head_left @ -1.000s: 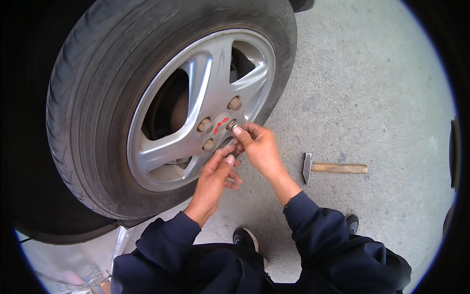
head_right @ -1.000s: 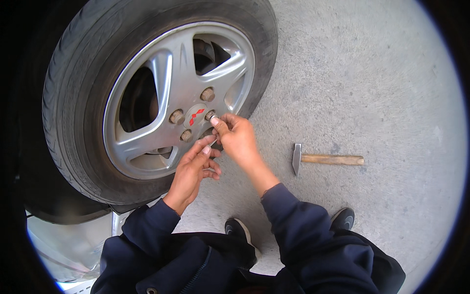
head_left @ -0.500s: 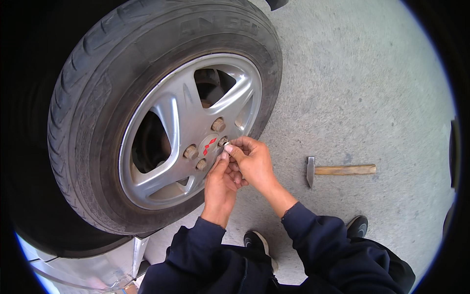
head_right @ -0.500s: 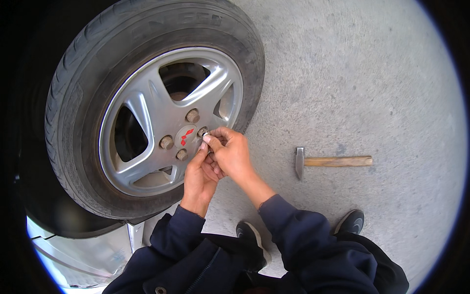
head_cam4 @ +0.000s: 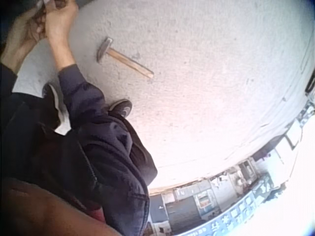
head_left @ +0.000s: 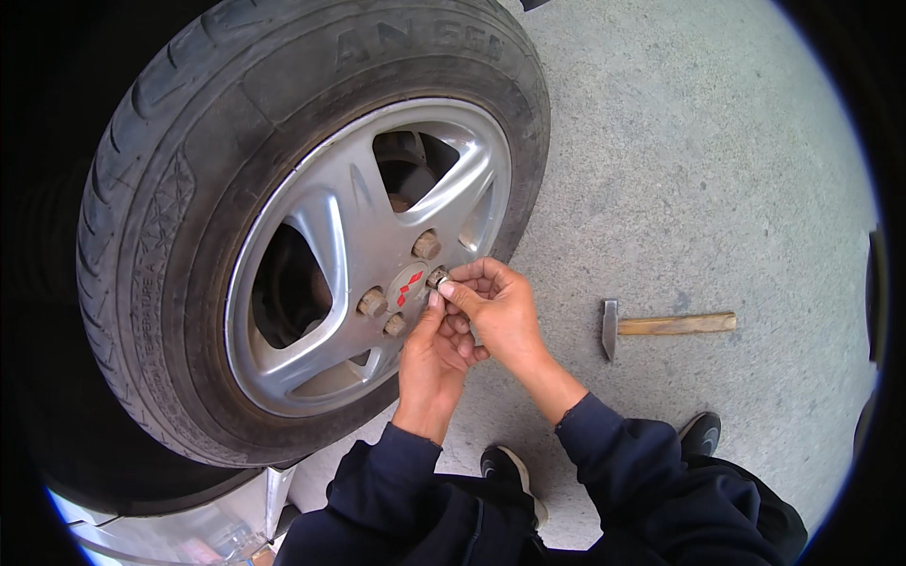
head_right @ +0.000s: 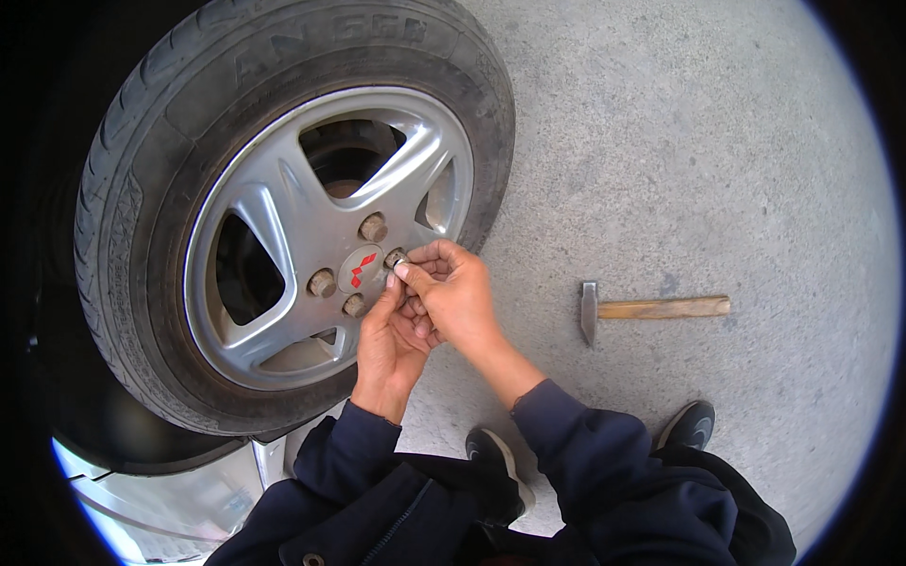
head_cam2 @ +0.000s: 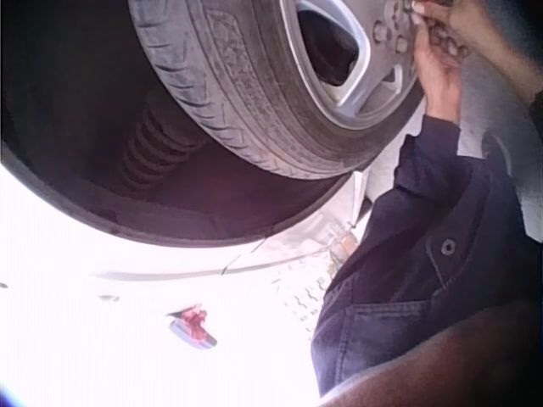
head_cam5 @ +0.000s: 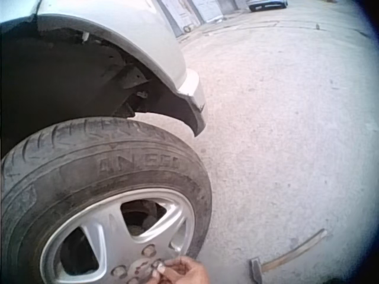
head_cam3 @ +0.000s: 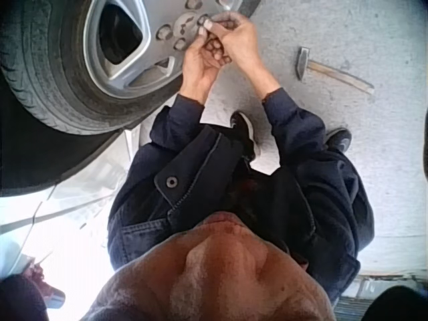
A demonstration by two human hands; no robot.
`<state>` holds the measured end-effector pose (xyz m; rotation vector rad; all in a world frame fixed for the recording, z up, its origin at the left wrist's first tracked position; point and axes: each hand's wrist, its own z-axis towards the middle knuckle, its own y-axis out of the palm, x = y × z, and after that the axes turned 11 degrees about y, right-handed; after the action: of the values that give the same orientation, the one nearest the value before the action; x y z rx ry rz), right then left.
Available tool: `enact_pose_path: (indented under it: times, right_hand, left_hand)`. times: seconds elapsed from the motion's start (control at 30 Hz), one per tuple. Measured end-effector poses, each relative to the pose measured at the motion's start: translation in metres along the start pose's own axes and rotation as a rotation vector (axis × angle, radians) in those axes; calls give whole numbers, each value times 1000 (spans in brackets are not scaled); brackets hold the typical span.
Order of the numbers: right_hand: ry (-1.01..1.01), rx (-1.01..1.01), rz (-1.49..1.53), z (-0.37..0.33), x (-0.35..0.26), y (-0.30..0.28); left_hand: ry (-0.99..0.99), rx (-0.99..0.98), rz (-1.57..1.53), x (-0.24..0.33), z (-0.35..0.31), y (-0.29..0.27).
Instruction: The person uses a hammer to strike and loosen lug nuts on a car wheel. They repeatedly tap each nut and attempt to turn them by hand, working around the wheel in sequence.
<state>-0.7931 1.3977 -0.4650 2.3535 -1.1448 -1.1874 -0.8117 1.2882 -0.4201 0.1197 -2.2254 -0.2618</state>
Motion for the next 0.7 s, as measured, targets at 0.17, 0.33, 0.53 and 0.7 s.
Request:
enact_pose_path:
  times: [0.17,0.33,0.53,0.7]
  right_hand:
    - [-43,9,-10,1,7,0]
    - [-58,-3,12,-1,9,-1]
    - [1,-1,-69,-2,-4,-2]
    - [-46,-2,-170,-1,-10,-5]
  left_hand:
    - [-10,-13,3,-1,1,-2]
    - [1,-1,22,-1,-1,-1]
    - [-17,23,30,0,1,1]
    - [-22,6,-10,1,1,2]
